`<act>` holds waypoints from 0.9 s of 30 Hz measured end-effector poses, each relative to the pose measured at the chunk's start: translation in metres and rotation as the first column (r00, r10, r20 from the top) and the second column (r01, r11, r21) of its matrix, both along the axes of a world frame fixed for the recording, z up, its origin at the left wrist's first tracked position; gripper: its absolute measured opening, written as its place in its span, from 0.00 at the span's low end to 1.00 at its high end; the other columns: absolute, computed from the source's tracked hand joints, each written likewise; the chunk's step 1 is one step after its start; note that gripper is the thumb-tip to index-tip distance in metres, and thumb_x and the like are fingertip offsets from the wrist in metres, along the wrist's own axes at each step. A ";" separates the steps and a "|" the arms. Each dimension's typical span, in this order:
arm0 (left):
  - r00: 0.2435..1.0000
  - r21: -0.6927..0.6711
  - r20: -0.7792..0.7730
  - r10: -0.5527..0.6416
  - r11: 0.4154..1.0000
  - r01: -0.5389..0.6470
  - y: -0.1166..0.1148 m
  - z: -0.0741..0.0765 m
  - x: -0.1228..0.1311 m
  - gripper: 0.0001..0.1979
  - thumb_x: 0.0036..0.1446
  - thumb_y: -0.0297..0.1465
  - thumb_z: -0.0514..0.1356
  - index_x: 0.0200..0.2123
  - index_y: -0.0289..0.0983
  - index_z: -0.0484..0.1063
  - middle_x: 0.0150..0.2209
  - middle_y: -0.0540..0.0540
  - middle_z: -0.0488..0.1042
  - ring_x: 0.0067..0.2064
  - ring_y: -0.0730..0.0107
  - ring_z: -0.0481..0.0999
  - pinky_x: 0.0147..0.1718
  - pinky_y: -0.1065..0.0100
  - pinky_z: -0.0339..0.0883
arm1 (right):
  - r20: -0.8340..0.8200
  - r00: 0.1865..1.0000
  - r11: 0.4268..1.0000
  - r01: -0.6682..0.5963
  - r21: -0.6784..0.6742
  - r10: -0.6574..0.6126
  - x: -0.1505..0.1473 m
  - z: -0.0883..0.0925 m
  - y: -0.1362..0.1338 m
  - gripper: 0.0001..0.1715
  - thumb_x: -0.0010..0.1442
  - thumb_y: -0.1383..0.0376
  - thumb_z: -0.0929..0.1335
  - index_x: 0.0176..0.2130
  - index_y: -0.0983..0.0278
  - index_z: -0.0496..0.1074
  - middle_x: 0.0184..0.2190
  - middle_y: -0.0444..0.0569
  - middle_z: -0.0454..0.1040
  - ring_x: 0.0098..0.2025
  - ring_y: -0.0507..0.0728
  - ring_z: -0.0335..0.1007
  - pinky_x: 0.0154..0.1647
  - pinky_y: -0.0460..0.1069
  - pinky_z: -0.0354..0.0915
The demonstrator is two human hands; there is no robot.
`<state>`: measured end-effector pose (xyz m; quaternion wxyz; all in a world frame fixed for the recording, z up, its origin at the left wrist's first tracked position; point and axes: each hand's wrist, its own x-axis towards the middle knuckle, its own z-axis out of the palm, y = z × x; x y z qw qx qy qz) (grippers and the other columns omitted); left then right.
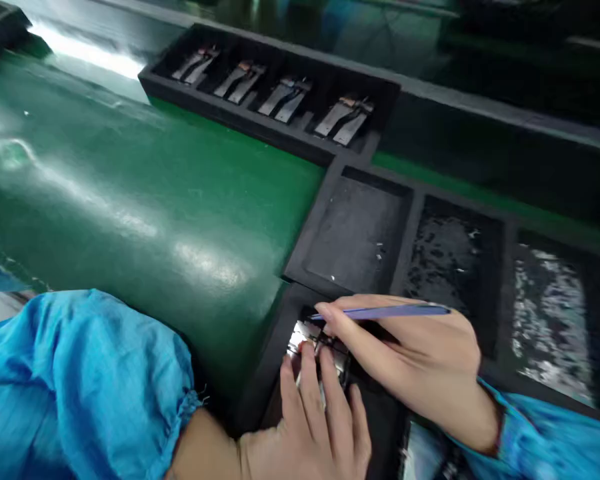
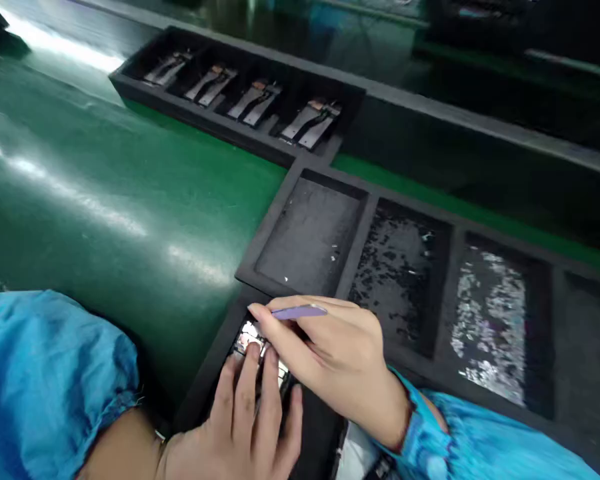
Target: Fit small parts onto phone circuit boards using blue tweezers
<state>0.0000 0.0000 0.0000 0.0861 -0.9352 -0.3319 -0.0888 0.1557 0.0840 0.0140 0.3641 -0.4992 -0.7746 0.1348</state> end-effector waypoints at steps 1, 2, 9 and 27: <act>1.000 0.006 -0.001 -0.008 1.000 0.008 0.001 0.001 -0.001 0.14 0.69 0.31 0.60 0.53 0.30 0.74 0.52 0.32 0.80 0.50 0.47 0.83 0.43 0.56 0.83 | 0.004 1.000 1.000 -0.005 0.006 0.005 -0.001 0.001 0.001 0.19 0.68 0.65 0.71 0.25 0.62 0.73 0.24 0.42 0.81 0.25 0.52 0.80 0.29 0.43 0.76; 1.000 0.010 -0.002 -0.015 1.000 0.015 0.002 0.003 -0.001 0.14 0.69 0.30 0.60 0.54 0.30 0.74 0.52 0.32 0.80 0.51 0.47 0.83 0.43 0.55 0.83 | 0.007 1.000 1.000 -0.008 0.010 0.008 -0.001 0.002 0.002 0.18 0.67 0.65 0.71 0.25 0.62 0.73 0.24 0.42 0.81 0.24 0.52 0.80 0.28 0.43 0.76; 1.000 0.041 -0.006 -0.007 0.999 0.007 0.003 0.002 -0.002 0.15 0.68 0.33 0.62 0.54 0.31 0.74 0.52 0.33 0.80 0.52 0.43 0.82 0.45 0.53 0.82 | 0.003 1.000 1.000 0.009 -0.003 -0.009 -0.002 0.002 0.001 0.15 0.67 0.68 0.71 0.27 0.59 0.72 0.25 0.41 0.81 0.25 0.54 0.81 0.28 0.46 0.77; 0.993 0.031 -0.105 -0.055 0.998 0.059 0.001 0.004 -0.006 0.21 0.67 0.37 0.62 0.58 0.32 0.72 0.55 0.32 0.78 0.54 0.45 0.81 0.47 0.51 0.80 | -0.143 0.910 0.921 0.388 -0.033 -0.389 0.025 0.024 0.006 0.07 0.62 0.60 0.75 0.32 0.58 0.78 0.25 0.42 0.78 0.23 0.53 0.74 0.24 0.49 0.69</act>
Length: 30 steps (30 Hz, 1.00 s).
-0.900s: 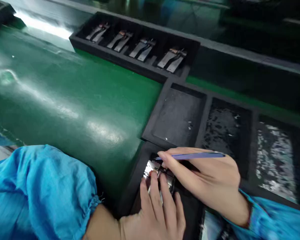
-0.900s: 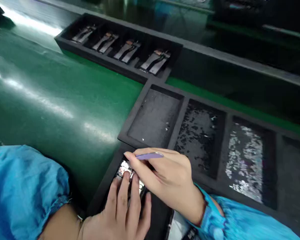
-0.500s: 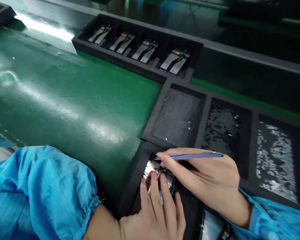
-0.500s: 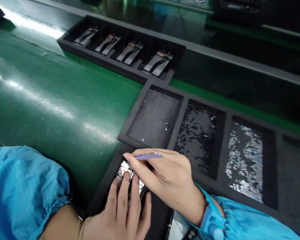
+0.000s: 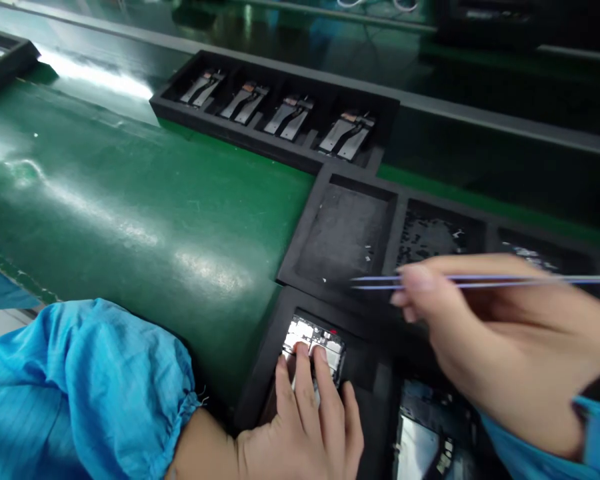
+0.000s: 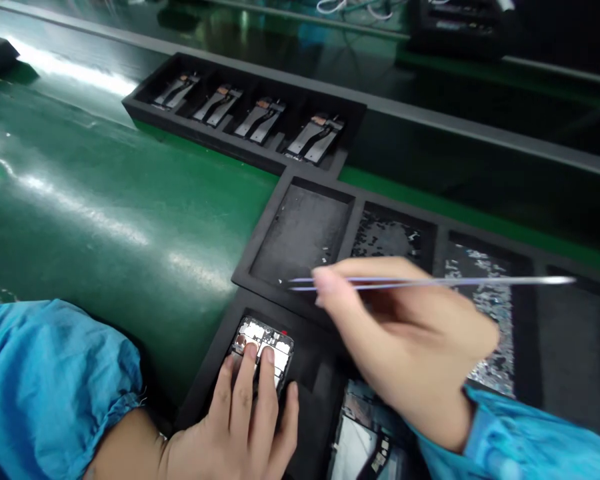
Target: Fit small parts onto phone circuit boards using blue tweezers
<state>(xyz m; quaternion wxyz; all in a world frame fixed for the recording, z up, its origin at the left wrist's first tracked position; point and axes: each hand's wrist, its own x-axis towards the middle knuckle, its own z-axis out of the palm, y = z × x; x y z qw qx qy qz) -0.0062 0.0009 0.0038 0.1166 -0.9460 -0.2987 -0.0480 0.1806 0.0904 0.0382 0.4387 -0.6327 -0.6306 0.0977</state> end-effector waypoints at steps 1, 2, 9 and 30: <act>1.000 0.015 -0.009 -0.023 1.000 0.023 0.001 0.001 -0.002 0.23 0.67 0.39 0.61 0.59 0.31 0.72 0.55 0.31 0.78 0.54 0.43 0.80 0.47 0.51 0.79 | -0.042 0.998 0.999 0.050 -0.003 -0.050 0.009 0.004 0.002 0.07 0.62 0.60 0.75 0.33 0.59 0.78 0.23 0.42 0.76 0.23 0.53 0.72 0.23 0.49 0.67; 0.999 0.025 -0.016 -0.047 0.999 0.048 0.003 0.001 -0.004 0.26 0.67 0.44 0.60 0.59 0.30 0.71 0.55 0.30 0.77 0.54 0.41 0.80 0.46 0.51 0.79 | -0.085 0.994 0.998 0.063 -0.022 -0.065 0.020 0.007 0.004 0.06 0.62 0.60 0.74 0.34 0.60 0.78 0.23 0.42 0.75 0.22 0.52 0.70 0.21 0.48 0.66; 0.989 0.014 0.061 -0.135 0.991 0.134 0.028 0.005 -0.001 0.36 0.67 0.56 0.47 0.53 0.28 0.72 0.48 0.29 0.80 0.45 0.41 0.81 0.38 0.52 0.75 | -0.115 0.988 0.947 -0.136 -0.289 0.107 0.098 -0.004 -0.012 0.21 0.69 0.50 0.66 0.36 0.62 0.78 0.25 0.47 0.76 0.24 0.55 0.75 0.24 0.48 0.70; 0.876 -0.083 0.121 -0.468 0.874 0.478 0.055 -0.005 0.020 0.25 0.70 0.48 0.54 0.60 0.39 0.72 0.60 0.41 0.73 0.61 0.49 0.70 0.61 0.49 0.60 | 0.160 0.925 0.935 -0.353 0.032 0.344 0.104 -0.030 -0.035 0.14 0.65 0.74 0.70 0.49 0.61 0.77 0.37 0.49 0.83 0.36 0.57 0.82 0.39 0.49 0.80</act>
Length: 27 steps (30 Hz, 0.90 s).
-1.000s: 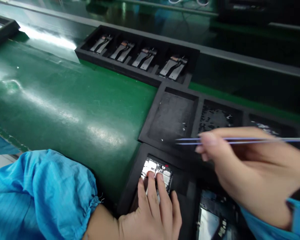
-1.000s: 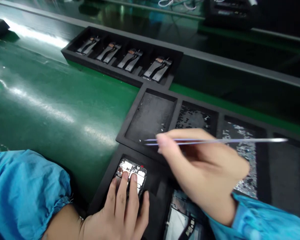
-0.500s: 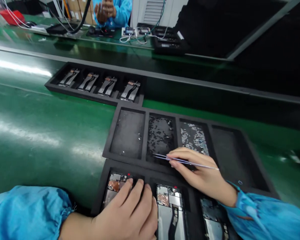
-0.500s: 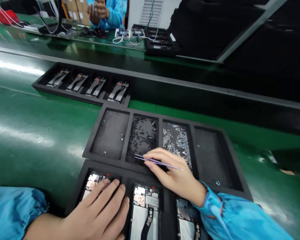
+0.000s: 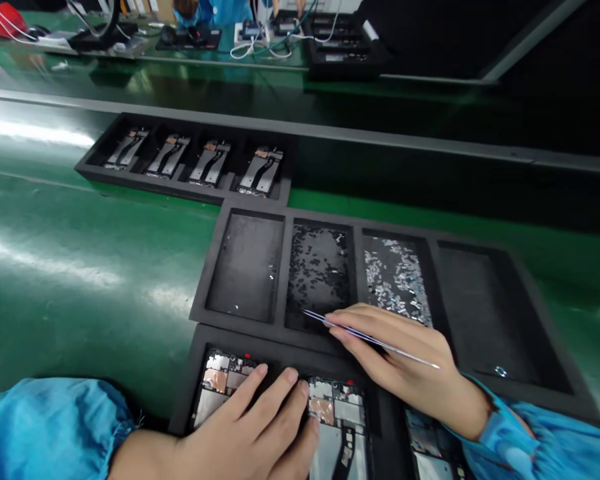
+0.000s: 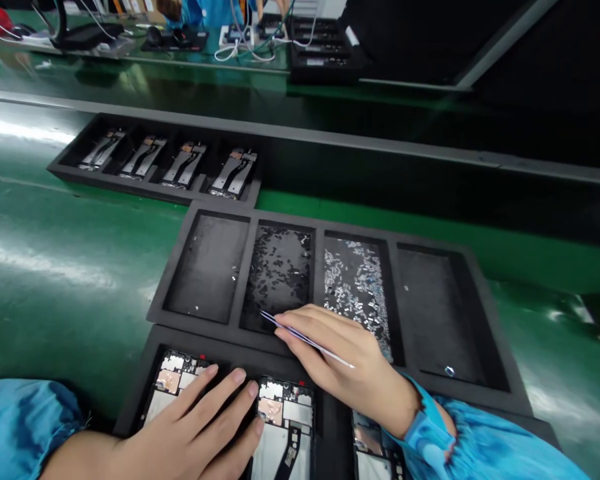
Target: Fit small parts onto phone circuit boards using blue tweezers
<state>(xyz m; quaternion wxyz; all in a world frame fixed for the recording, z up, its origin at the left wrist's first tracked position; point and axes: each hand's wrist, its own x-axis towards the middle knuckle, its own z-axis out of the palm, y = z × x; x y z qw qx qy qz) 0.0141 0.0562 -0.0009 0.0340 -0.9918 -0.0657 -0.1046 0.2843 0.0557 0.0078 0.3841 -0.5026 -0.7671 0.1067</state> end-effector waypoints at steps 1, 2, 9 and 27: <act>1.000 -0.004 -0.001 0.003 1.000 -0.003 0.000 -0.001 0.000 0.25 0.70 0.48 0.54 0.60 0.39 0.72 0.60 0.41 0.73 0.62 0.49 0.70 0.61 0.48 0.60 | -0.001 1.000 1.000 -0.002 -0.005 0.002 0.000 0.000 0.000 0.14 0.65 0.75 0.70 0.49 0.61 0.77 0.38 0.49 0.83 0.36 0.57 0.82 0.39 0.49 0.80; 1.000 -0.007 -0.003 0.004 1.000 -0.004 0.000 -0.001 0.000 0.24 0.70 0.48 0.54 0.60 0.39 0.71 0.61 0.40 0.73 0.62 0.49 0.70 0.61 0.48 0.60 | -0.003 1.000 1.000 -0.005 -0.009 0.005 0.000 0.000 0.000 0.15 0.65 0.75 0.70 0.49 0.61 0.76 0.38 0.48 0.83 0.37 0.56 0.82 0.40 0.49 0.80; 1.000 -0.011 0.022 0.022 1.000 -0.022 -0.003 -0.004 0.002 0.21 0.71 0.46 0.55 0.58 0.41 0.74 0.61 0.43 0.73 0.62 0.48 0.69 0.64 0.45 0.56 | -0.015 0.999 0.998 -0.047 -0.043 0.046 0.002 -0.003 0.001 0.16 0.65 0.74 0.70 0.51 0.62 0.76 0.40 0.49 0.83 0.39 0.56 0.82 0.42 0.50 0.81; 1.000 -0.014 -0.001 0.020 1.000 -0.020 -0.004 -0.002 0.003 0.21 0.71 0.42 0.52 0.59 0.39 0.73 0.60 0.41 0.74 0.62 0.48 0.70 0.68 0.40 0.49 | -0.030 0.999 0.996 -0.045 -0.071 0.043 0.001 -0.003 0.004 0.14 0.65 0.74 0.70 0.50 0.62 0.76 0.40 0.49 0.83 0.39 0.56 0.83 0.42 0.48 0.80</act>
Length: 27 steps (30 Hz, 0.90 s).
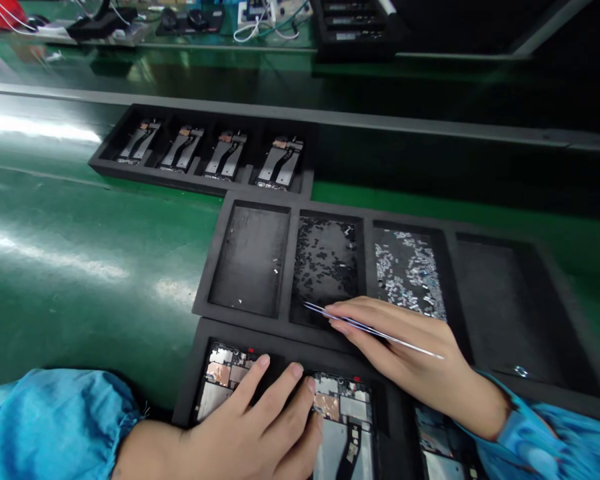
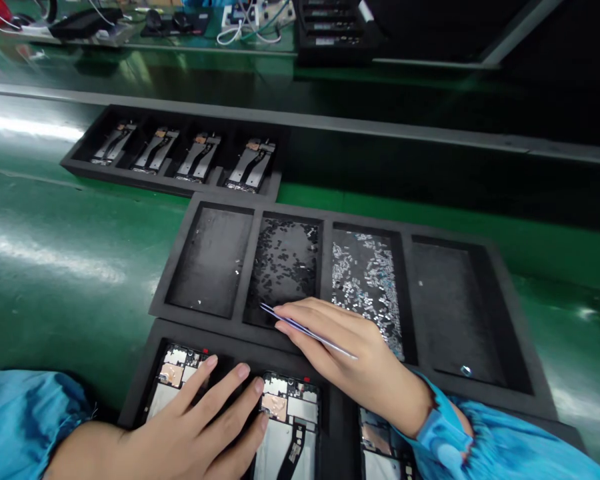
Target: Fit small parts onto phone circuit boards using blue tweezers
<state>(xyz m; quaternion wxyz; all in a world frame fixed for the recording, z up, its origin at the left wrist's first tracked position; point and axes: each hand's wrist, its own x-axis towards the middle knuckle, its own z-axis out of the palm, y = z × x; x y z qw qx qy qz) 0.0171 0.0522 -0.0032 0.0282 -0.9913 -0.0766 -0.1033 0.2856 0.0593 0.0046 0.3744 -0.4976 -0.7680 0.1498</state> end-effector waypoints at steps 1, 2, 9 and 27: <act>1.000 0.001 0.001 0.002 1.000 -0.002 0.000 0.000 0.000 0.21 0.70 0.42 0.53 0.59 0.39 0.73 0.60 0.41 0.74 0.61 0.47 0.71 0.68 0.39 0.48 | 0.001 1.000 1.000 -0.003 0.006 0.003 0.000 0.000 0.000 0.14 0.65 0.74 0.70 0.50 0.62 0.76 0.40 0.50 0.83 0.39 0.56 0.82 0.42 0.48 0.80; 1.000 0.002 0.003 0.002 1.000 -0.002 -0.001 -0.001 0.000 0.21 0.70 0.41 0.54 0.59 0.39 0.73 0.60 0.41 0.74 0.61 0.47 0.71 0.68 0.39 0.47 | 0.002 1.000 1.000 -0.006 0.010 0.006 0.000 0.000 0.000 0.14 0.66 0.74 0.70 0.50 0.63 0.76 0.41 0.50 0.83 0.39 0.56 0.82 0.42 0.48 0.80; 1.000 0.008 -0.007 -0.002 1.000 0.002 -0.001 -0.001 0.000 0.20 0.70 0.41 0.55 0.59 0.38 0.73 0.61 0.39 0.73 0.61 0.46 0.71 0.67 0.39 0.51 | -0.002 1.000 0.999 0.030 0.013 -0.030 0.001 0.000 0.001 0.14 0.66 0.72 0.69 0.50 0.60 0.77 0.41 0.50 0.84 0.37 0.56 0.83 0.40 0.48 0.80; 0.992 -0.071 0.030 -0.125 0.989 0.127 0.027 0.025 0.021 0.11 0.66 0.33 0.59 0.45 0.32 0.78 0.44 0.40 0.79 0.44 0.55 0.76 0.53 0.48 0.67 | -0.215 0.974 0.978 0.021 -0.207 -0.066 0.012 0.018 -0.024 0.07 0.69 0.69 0.66 0.40 0.60 0.74 0.31 0.46 0.79 0.31 0.53 0.78 0.30 0.45 0.75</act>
